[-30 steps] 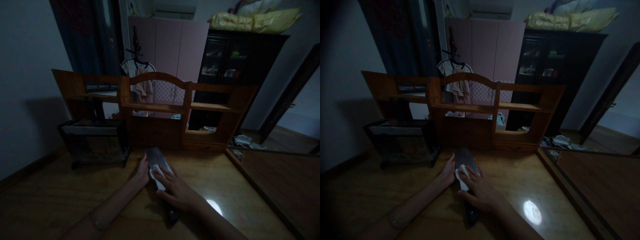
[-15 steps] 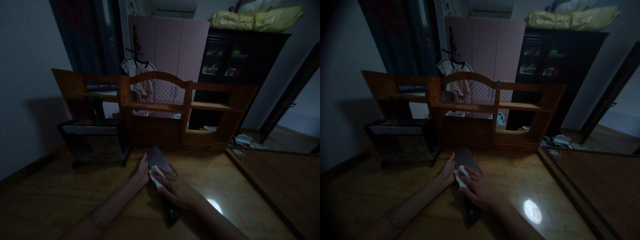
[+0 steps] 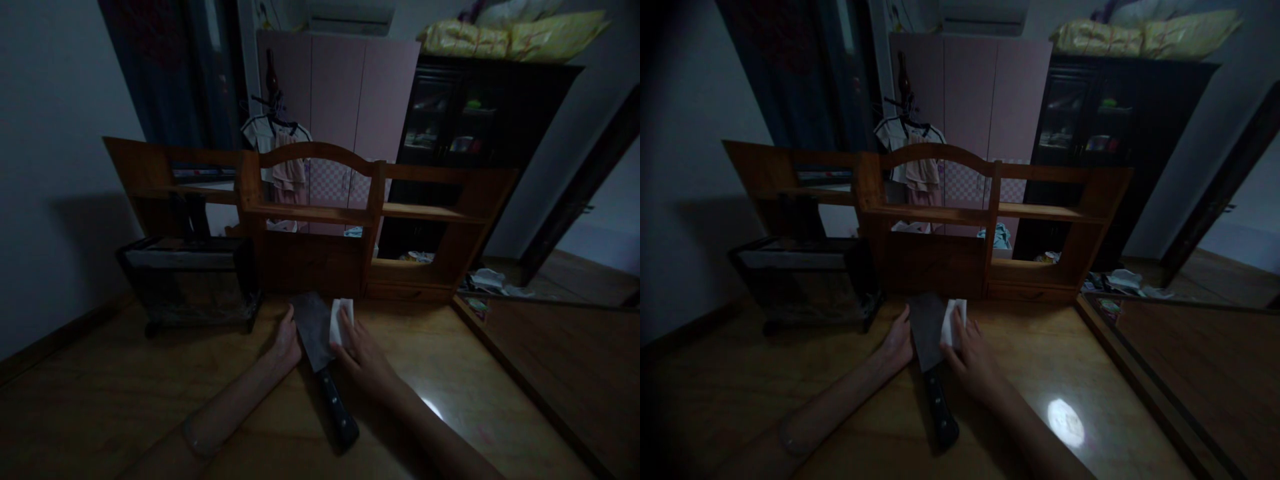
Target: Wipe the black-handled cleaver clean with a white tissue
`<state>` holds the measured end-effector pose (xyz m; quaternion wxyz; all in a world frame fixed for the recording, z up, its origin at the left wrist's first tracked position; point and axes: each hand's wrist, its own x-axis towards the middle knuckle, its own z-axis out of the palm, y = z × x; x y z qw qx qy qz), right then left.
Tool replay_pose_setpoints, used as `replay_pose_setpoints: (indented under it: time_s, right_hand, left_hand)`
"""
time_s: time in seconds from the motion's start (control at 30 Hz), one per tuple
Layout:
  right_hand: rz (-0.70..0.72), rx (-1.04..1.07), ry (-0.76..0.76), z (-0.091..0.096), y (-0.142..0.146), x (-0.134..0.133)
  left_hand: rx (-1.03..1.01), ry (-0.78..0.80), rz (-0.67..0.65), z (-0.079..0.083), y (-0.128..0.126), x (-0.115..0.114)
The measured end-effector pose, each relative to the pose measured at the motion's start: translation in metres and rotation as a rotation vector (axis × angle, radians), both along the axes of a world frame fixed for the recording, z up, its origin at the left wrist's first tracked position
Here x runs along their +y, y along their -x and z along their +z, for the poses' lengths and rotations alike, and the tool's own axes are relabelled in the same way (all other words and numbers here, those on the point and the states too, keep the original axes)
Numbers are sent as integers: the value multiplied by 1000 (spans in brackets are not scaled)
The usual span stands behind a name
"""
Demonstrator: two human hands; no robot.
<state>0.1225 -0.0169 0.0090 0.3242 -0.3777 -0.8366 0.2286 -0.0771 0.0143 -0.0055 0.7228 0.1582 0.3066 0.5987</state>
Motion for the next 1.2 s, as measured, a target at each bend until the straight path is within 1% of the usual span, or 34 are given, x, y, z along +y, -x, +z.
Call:
replay_pose_setpoints:
  time_s: [0.07,0.13,0.2,0.33,0.43,0.5,0.6,0.7,0.83,0.97,1.1,1.2]
  right_hand:
    - [-12,267,204,-1,0,3]
    - [6,526,401,0,-1,6]
    - [25,714,537,1,-1,10]
    - [51,968,721,1,-3,17]
    - [62,1114,778,3,-3,19]
    - [66,1145,792,5,-3,19]
    - [85,1127,784,11,-3,18]
    - [60,1105,792,13,-3,16]
    - [52,1062,821,12,-4,16]
    - [41,1026,819,8,-4,18]
    - [78,1027,812,6,-4,19]
    - [58,1028,796,5,-3,19]
  left_hand:
    - [-5,-15,-14,-1,1,0]
    - [-18,-21,-30,-3,1,1]
    - [-28,-15,-36,-5,1,3]
    - [-27,6,-23,-8,2,5]
    - [-56,-10,-67,-7,2,4]
    - [-63,-20,-81,-6,2,3]
    - [-61,-18,-60,-7,2,4]
    - [-60,-3,-42,-9,2,6]
    - [-37,-3,-20,-11,2,7]
    - [-21,-3,-30,-10,2,6]
    - [-25,-8,-21,-9,2,6]
    - [-20,0,-23,-11,3,7]
